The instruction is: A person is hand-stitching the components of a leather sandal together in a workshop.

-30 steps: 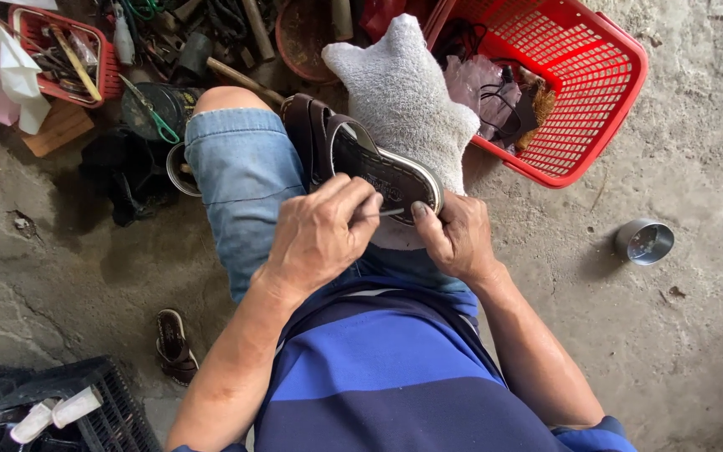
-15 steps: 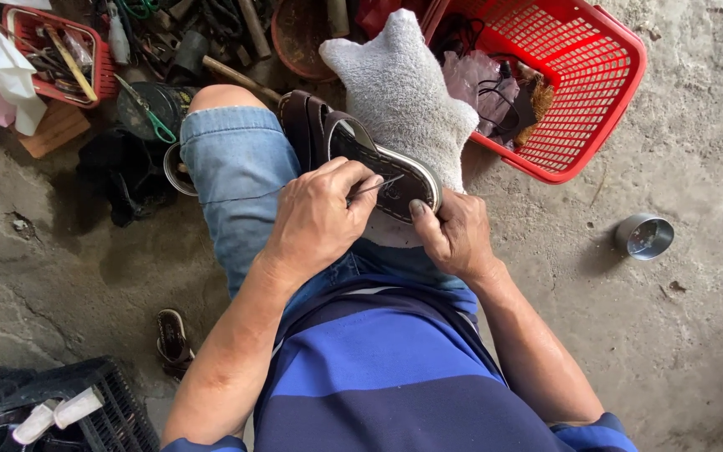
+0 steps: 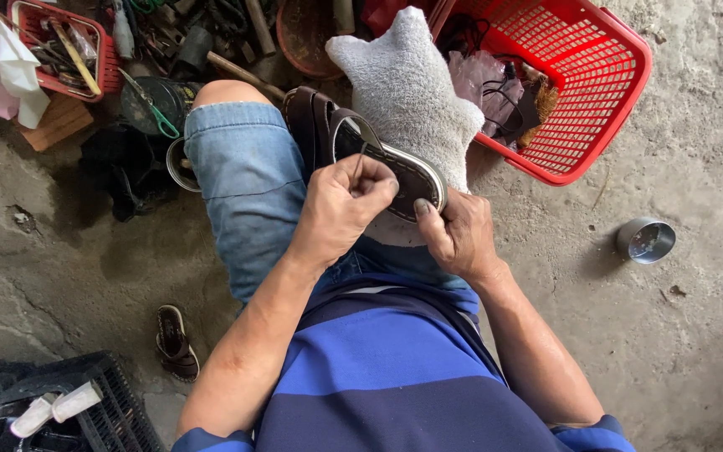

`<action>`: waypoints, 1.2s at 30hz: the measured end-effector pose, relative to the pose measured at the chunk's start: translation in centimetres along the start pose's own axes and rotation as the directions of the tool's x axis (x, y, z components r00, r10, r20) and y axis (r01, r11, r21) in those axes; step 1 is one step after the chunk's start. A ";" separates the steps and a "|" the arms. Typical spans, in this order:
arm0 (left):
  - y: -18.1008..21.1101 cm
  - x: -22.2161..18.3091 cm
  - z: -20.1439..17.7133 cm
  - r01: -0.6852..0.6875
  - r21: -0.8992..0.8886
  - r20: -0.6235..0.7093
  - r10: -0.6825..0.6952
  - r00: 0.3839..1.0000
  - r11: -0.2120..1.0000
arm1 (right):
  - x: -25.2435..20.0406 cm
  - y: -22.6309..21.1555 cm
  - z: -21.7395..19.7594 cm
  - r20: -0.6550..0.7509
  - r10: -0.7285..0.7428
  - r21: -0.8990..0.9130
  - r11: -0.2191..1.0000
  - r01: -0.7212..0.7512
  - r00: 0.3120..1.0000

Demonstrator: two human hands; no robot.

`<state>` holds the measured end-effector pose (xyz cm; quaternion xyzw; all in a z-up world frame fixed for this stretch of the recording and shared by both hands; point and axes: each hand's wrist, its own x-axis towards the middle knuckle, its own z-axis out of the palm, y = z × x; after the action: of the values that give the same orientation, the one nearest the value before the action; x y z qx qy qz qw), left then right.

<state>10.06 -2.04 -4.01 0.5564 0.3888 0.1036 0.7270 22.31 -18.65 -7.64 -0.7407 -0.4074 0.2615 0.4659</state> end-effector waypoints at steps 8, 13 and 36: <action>3.8 -6.0 -3.6 0.115 -0.083 0.510 -0.057 0.858 0.990 | 0.1 -0.2 -0.3 -0.013 0.011 0.049 0.999 -0.011 1.000; 4.7 -12.2 -12.9 -0.099 0.088 0.282 0.071 0.957 0.991 | -0.1 -0.5 -0.6 0.008 0.031 0.079 0.996 -0.032 0.999; -1.2 -4.9 -0.4 -0.409 0.772 0.166 0.466 0.869 0.487 | 0.3 -2.0 -2.8 0.127 0.172 -0.042 0.985 -0.168 0.977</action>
<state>6.16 -5.00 -2.91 0.8934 0.2629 0.1215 0.3435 23.89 -19.25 -4.58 -0.7613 -0.3759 0.3419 0.4026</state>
